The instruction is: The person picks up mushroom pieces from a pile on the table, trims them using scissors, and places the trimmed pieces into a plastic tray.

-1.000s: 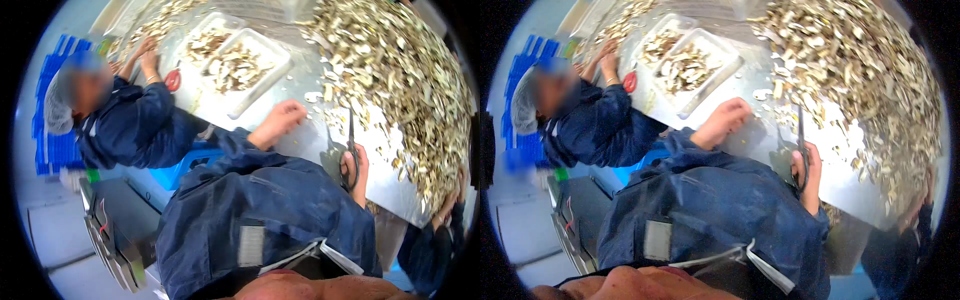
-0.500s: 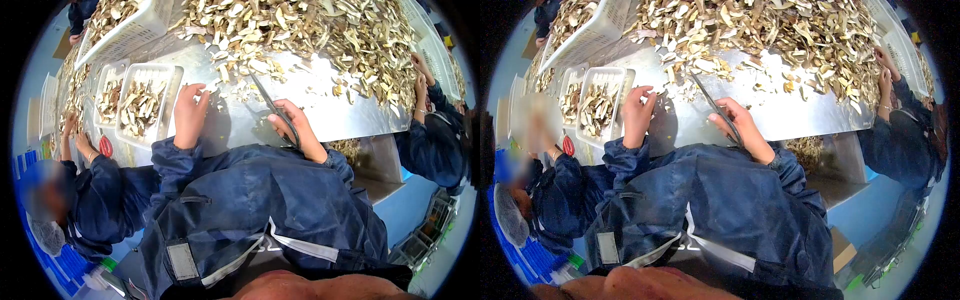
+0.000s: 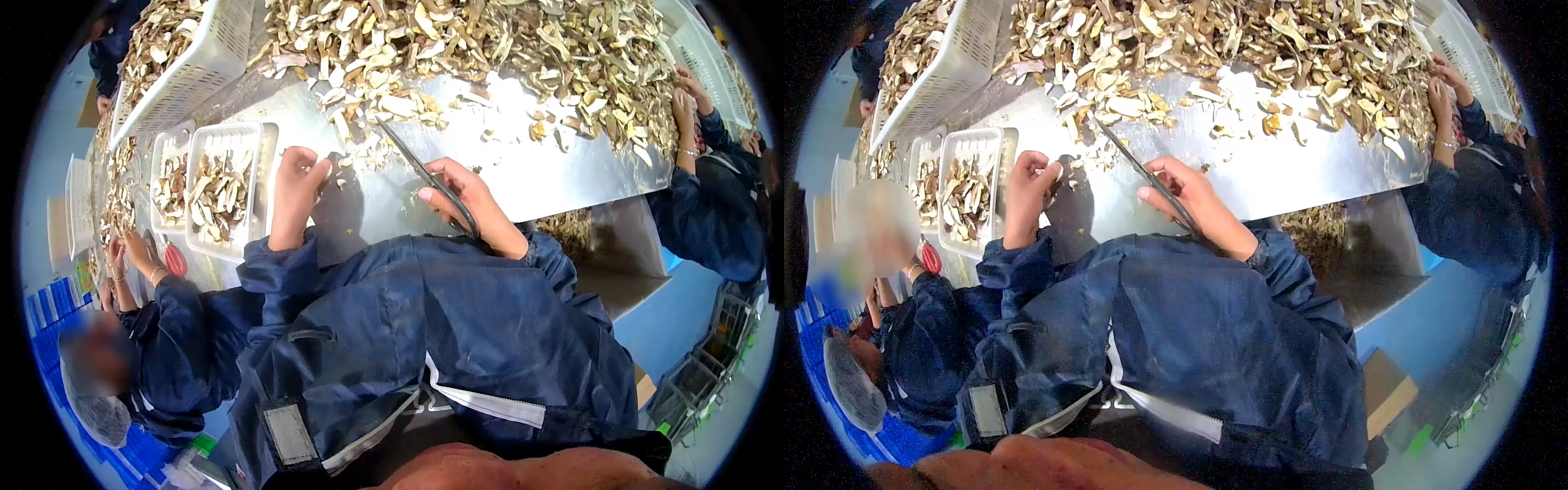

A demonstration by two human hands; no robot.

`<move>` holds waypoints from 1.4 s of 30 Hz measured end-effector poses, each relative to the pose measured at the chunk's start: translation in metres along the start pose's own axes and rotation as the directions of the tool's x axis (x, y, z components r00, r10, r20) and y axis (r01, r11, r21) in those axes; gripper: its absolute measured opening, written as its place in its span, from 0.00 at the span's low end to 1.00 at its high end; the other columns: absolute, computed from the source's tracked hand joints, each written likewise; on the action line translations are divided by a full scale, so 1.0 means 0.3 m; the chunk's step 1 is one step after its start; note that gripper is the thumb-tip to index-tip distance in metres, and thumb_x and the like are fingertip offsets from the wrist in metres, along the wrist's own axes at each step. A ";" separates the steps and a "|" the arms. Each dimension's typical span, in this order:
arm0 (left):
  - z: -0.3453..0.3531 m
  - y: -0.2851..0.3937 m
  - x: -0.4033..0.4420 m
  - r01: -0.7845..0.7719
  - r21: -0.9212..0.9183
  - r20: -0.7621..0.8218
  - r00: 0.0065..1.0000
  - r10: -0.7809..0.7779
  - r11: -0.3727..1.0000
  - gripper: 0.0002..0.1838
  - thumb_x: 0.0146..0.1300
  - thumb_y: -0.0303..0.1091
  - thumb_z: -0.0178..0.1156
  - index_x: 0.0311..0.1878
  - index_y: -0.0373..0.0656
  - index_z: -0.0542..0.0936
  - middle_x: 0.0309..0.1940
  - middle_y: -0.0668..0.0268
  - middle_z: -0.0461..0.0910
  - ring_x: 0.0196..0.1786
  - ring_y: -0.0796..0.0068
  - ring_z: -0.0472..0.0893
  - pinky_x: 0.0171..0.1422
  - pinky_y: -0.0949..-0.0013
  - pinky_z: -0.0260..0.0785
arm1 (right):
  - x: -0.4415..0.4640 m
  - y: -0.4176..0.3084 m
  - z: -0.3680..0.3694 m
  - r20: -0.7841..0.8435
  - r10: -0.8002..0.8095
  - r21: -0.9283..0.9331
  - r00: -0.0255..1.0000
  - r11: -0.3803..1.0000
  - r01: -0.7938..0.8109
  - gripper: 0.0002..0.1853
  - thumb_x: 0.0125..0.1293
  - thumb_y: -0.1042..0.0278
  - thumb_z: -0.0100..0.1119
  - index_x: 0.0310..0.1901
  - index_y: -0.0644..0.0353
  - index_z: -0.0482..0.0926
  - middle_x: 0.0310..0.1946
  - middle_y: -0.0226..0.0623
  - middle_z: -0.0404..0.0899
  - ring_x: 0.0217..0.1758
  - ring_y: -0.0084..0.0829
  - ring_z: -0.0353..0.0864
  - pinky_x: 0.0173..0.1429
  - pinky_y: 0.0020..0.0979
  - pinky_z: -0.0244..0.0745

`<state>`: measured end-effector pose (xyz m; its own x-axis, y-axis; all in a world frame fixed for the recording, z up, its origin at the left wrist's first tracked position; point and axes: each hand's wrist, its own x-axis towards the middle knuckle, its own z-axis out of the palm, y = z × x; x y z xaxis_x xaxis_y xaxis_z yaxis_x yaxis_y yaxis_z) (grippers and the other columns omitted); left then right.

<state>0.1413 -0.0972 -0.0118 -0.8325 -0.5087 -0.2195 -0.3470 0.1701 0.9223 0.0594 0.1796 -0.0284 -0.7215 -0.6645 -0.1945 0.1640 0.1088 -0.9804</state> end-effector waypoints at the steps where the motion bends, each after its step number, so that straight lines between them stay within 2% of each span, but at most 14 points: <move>1: -0.012 -0.006 -0.005 0.050 -0.153 0.016 0.999 -0.048 0.987 0.09 0.67 0.29 0.65 0.45 0.41 0.75 0.34 0.69 0.76 0.30 0.82 0.75 0.33 0.77 0.67 | 0.000 -0.006 0.001 0.000 0.003 0.008 1.000 1.000 -0.003 0.17 0.69 0.59 0.69 0.52 0.58 0.77 0.22 0.22 0.72 0.23 0.15 0.69 0.27 0.22 0.62; 2: -0.024 -0.009 -0.007 0.098 -0.302 0.037 0.995 -0.091 0.948 0.09 0.68 0.28 0.63 0.48 0.41 0.75 0.35 0.69 0.76 0.30 0.81 0.75 0.33 0.77 0.67 | 0.000 -0.008 0.001 0.002 0.009 0.011 1.000 1.000 -0.010 0.17 0.69 0.59 0.69 0.52 0.58 0.77 0.22 0.22 0.72 0.23 0.15 0.69 0.27 0.22 0.62; 4: -0.027 0.002 -0.024 0.163 -0.477 0.084 0.987 -0.140 0.863 0.09 0.68 0.28 0.62 0.49 0.42 0.75 0.36 0.69 0.77 0.32 0.78 0.78 0.33 0.76 0.69 | 0.001 -0.011 0.001 0.010 0.014 0.008 1.000 1.000 -0.014 0.17 0.69 0.59 0.69 0.52 0.59 0.77 0.22 0.22 0.72 0.23 0.14 0.68 0.27 0.22 0.61; 7: -0.015 0.018 -0.057 0.219 -0.654 0.103 0.974 -0.201 0.725 0.09 0.69 0.29 0.61 0.50 0.44 0.75 0.38 0.68 0.77 0.33 0.74 0.81 0.34 0.74 0.71 | -0.002 -0.013 0.016 0.005 0.022 -0.019 1.000 1.000 -0.022 0.19 0.68 0.57 0.70 0.53 0.59 0.77 0.24 0.23 0.74 0.26 0.16 0.69 0.30 0.24 0.64; 10: 0.002 0.004 -0.079 0.242 -0.736 0.141 0.968 -0.207 0.632 0.08 0.69 0.31 0.62 0.48 0.46 0.76 0.39 0.69 0.78 0.39 0.72 0.82 0.38 0.72 0.72 | -0.024 -0.035 0.052 0.030 -0.037 -0.107 0.999 0.993 0.040 0.20 0.67 0.55 0.71 0.53 0.59 0.78 0.26 0.25 0.75 0.30 0.18 0.71 0.34 0.26 0.67; 11: 0.019 0.003 -0.091 0.241 -0.749 0.145 0.968 -0.202 0.617 0.08 0.69 0.31 0.62 0.48 0.47 0.76 0.39 0.69 0.78 0.41 0.73 0.82 0.39 0.72 0.72 | -0.031 -0.035 0.064 0.044 -0.012 -0.080 0.999 0.997 0.015 0.22 0.66 0.54 0.72 0.54 0.57 0.78 0.27 0.28 0.77 0.32 0.21 0.73 0.37 0.28 0.69; 13: 0.042 -0.009 -0.100 0.231 -0.783 0.166 0.972 -0.164 0.577 0.07 0.68 0.31 0.63 0.47 0.48 0.77 0.39 0.70 0.79 0.46 0.74 0.81 0.43 0.71 0.71 | -0.036 -0.045 0.073 0.064 -0.015 -0.173 0.998 0.985 0.025 0.23 0.65 0.54 0.73 0.54 0.56 0.78 0.28 0.30 0.77 0.32 0.22 0.74 0.37 0.28 0.69; 16: 0.077 -0.004 -0.117 0.206 -0.829 0.169 0.978 -0.119 0.519 0.07 0.71 0.29 0.62 0.49 0.46 0.77 0.39 0.69 0.80 0.46 0.74 0.81 0.42 0.74 0.73 | -0.044 -0.075 0.082 0.081 -0.022 -0.235 0.996 0.971 0.041 0.24 0.63 0.53 0.75 0.54 0.55 0.79 0.29 0.34 0.79 0.31 0.26 0.75 0.37 0.30 0.71; 21: 0.099 0.003 -0.125 0.221 -0.803 0.183 0.975 -0.124 0.553 0.05 0.70 0.29 0.62 0.46 0.46 0.77 0.37 0.69 0.78 0.43 0.76 0.79 0.43 0.75 0.72 | -0.051 -0.082 0.093 0.084 -0.091 -0.283 0.992 0.953 0.112 0.24 0.61 0.53 0.75 0.54 0.54 0.79 0.32 0.37 0.81 0.31 0.33 0.78 0.38 0.35 0.74; 26: 0.113 0.007 -0.137 0.214 -0.758 0.176 0.977 -0.123 0.616 0.06 0.70 0.30 0.64 0.46 0.45 0.77 0.36 0.68 0.78 0.40 0.77 0.77 0.44 0.74 0.71 | -0.050 -0.064 0.091 0.088 -0.093 -0.299 0.992 0.947 0.116 0.25 0.61 0.51 0.74 0.54 0.55 0.79 0.33 0.40 0.83 0.32 0.37 0.81 0.38 0.37 0.75; 33: 0.124 -0.004 -0.136 0.233 -0.760 0.199 0.972 -0.124 0.606 0.07 0.70 0.29 0.63 0.46 0.44 0.76 0.36 0.68 0.78 0.40 0.76 0.78 0.45 0.72 0.72 | -0.058 -0.052 0.083 0.094 -0.097 -0.370 0.991 0.920 0.125 0.24 0.63 0.52 0.73 0.54 0.56 0.79 0.32 0.46 0.84 0.33 0.46 0.85 0.37 0.40 0.76; 36: 0.123 -0.013 -0.136 0.234 -0.764 0.189 0.972 -0.139 0.601 0.08 0.70 0.27 0.63 0.48 0.44 0.76 0.37 0.68 0.79 0.41 0.75 0.79 0.45 0.71 0.72 | -0.060 -0.067 0.086 0.104 -0.075 -0.419 0.992 0.901 0.112 0.23 0.64 0.54 0.72 0.54 0.57 0.79 0.32 0.48 0.85 0.33 0.47 0.86 0.37 0.40 0.76; 39: 0.120 0.001 -0.140 0.233 -0.756 0.165 0.972 -0.166 0.612 0.10 0.70 0.28 0.63 0.51 0.43 0.75 0.36 0.68 0.77 0.42 0.75 0.79 0.44 0.72 0.72 | -0.058 -0.053 0.093 0.078 -0.038 -0.338 0.996 0.939 0.062 0.21 0.65 0.55 0.71 0.53 0.59 0.79 0.32 0.49 0.85 0.34 0.48 0.86 0.37 0.40 0.75; 42: 0.112 -0.006 -0.135 0.234 -0.759 0.156 0.971 -0.180 0.607 0.12 0.69 0.28 0.62 0.54 0.42 0.74 0.38 0.67 0.77 0.41 0.75 0.79 0.44 0.70 0.73 | -0.058 -0.076 0.095 0.093 -0.012 -0.373 0.996 0.927 0.046 0.20 0.65 0.57 0.71 0.52 0.60 0.79 0.28 0.46 0.83 0.30 0.43 0.84 0.36 0.37 0.74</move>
<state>0.1610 -0.0486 -0.0154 -0.8136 -0.3929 -0.4285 -0.0779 -0.6567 0.7501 0.0874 0.1677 -0.0017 -0.6575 -0.7319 -0.1792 -0.1322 0.3462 -0.9288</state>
